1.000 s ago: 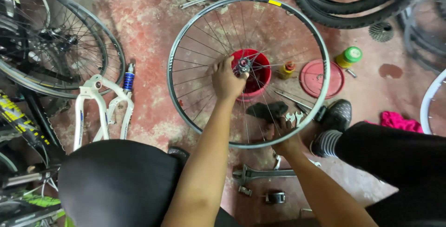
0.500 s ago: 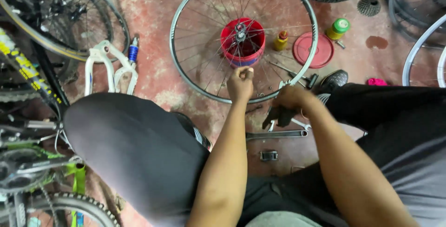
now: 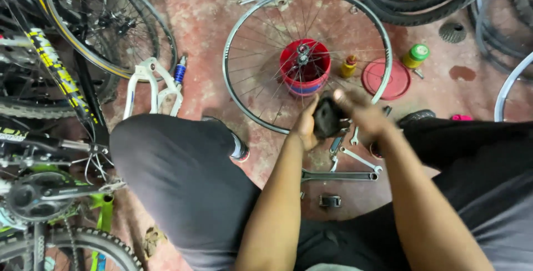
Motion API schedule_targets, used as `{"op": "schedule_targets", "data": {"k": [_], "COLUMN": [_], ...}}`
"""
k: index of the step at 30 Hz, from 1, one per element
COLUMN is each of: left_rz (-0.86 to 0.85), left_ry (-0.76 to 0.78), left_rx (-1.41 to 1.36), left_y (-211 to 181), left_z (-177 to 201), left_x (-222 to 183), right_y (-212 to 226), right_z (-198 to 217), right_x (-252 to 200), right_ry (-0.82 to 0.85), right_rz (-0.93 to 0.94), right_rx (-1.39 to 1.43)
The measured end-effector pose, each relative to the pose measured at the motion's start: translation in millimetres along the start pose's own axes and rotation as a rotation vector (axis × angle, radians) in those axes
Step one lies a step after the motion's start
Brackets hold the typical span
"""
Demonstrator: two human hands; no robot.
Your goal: The person is reassembling a bicycle wheel hub by carefully placing ball bearings into the race and applying grease from a bottle.
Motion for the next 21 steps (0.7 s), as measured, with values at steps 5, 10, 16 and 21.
{"op": "schedule_targets", "data": {"k": [5,10,16,21], "left_rz": [-0.073,-0.035,-0.082,-0.318], "left_ry": [-0.523,-0.774,-0.861,-0.542], "left_rx": [0.302,0.525,0.297,0.048], "left_y": [28.9,26.9,28.2,-27.6], "left_z": [78.8,102.6,138.3,0.6], "left_x": [66.1,73.1,92.3,-19.1], "right_y": [-49.8,-10.7,38.1,34.2], "right_z": [-49.1,-58.3,-41.6,-30.0], "right_x": [16.9,-26.6,-65.5,-46.4], "right_ry": [0.129,0.129,0.292,0.438], "right_rz": [0.454,0.638,0.393,0.318], "right_rx": [-0.748,-0.577,-0.117,0.652]}}
Point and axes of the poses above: each hand's wrist, its own x-axis towards the middle knuckle, its own z-axis out of the back of the hand, y = z × x, the point moved 7 cm from there along x, towards the middle knuckle, and after that the axes turned 6 degrees about x, right-handed, at the moved point
